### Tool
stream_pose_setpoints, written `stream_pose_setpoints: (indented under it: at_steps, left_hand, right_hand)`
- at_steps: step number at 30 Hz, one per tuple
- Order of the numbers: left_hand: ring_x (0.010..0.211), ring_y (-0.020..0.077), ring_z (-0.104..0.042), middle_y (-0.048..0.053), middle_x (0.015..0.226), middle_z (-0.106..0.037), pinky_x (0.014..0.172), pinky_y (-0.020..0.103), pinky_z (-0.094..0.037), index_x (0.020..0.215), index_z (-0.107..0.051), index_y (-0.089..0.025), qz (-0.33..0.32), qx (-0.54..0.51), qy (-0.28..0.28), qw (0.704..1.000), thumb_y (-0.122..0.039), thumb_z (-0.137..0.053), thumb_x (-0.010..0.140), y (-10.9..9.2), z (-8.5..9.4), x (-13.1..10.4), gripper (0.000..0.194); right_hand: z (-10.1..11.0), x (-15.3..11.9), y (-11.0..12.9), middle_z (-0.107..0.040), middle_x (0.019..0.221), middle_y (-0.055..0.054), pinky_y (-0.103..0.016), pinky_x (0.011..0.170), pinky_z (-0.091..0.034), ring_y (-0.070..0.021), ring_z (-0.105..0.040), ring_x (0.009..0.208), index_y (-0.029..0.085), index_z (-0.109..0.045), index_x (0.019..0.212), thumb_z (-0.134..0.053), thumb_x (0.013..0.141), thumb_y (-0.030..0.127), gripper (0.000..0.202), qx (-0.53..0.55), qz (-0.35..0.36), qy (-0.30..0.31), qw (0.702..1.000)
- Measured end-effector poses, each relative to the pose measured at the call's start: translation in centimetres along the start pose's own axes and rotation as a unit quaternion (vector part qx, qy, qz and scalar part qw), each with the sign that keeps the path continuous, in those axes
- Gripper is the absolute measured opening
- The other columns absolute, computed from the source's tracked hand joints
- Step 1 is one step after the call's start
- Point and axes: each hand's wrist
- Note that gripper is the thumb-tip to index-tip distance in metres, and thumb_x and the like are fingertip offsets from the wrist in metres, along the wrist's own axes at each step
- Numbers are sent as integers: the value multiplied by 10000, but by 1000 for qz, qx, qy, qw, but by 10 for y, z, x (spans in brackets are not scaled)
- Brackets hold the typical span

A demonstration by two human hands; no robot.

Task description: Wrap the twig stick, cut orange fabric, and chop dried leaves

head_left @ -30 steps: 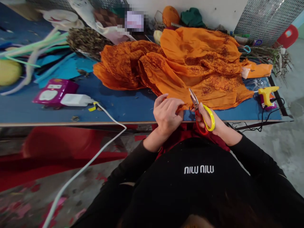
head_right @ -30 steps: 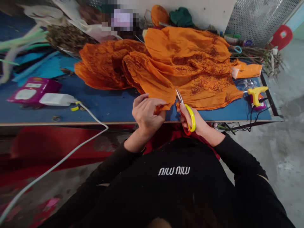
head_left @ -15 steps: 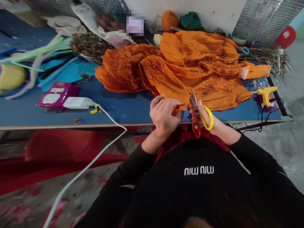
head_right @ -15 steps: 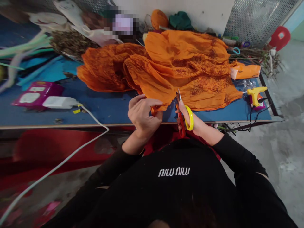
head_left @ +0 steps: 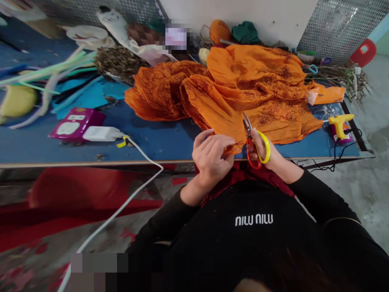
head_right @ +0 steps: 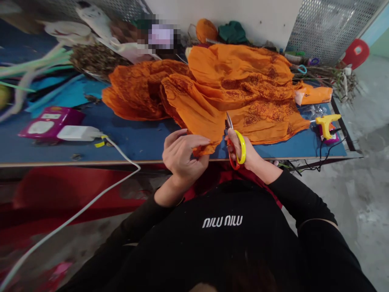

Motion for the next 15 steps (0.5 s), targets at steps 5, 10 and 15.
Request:
stream_pose_setpoints:
  at_steps: [5, 10, 15]
  left_hand:
    - [702, 171, -759, -42, 799, -800, 933, 373, -563, 920, -629, -253, -2, -1, -8, 1000, -66, -662, 822, -1, 5, 3, 213]
    - [679, 180, -750, -34, 794, -800, 910, 397, -569, 921, -636, -257, 6, 1, -19, 1000, -91, -647, 828, -1, 11, 2, 190]
    - [696, 179, -752, -26, 814, -802, 919, 402, -565, 944, -656, -252, 9, -11, -28, 1000, -84, -644, 819, -1, 14, 3, 209]
  right_hand:
    - [9, -17, 2, -540, 591, 79, -199, 442, -396, -70, -477, 425, 227, -567, 993, -531, 901, 883, 664, 10, -21, 33, 999]
    - [14, -33, 2, -589, 614, 68, -227, 513, -459, -91, -533, 456, 217, -572, 1096, -428, 938, 891, 707, 9, -49, 66, 997]
    - [7, -24, 2, -574, 611, 65, -229, 521, -477, -93, -532, 455, 218, -553, 1077, -368, 1022, 801, 613, 1, -60, 51, 997]
Point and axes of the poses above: each hand's wrist, its own x-axis towards the middle knuckle, its own z-axis out of the back of the hand, y = z × x
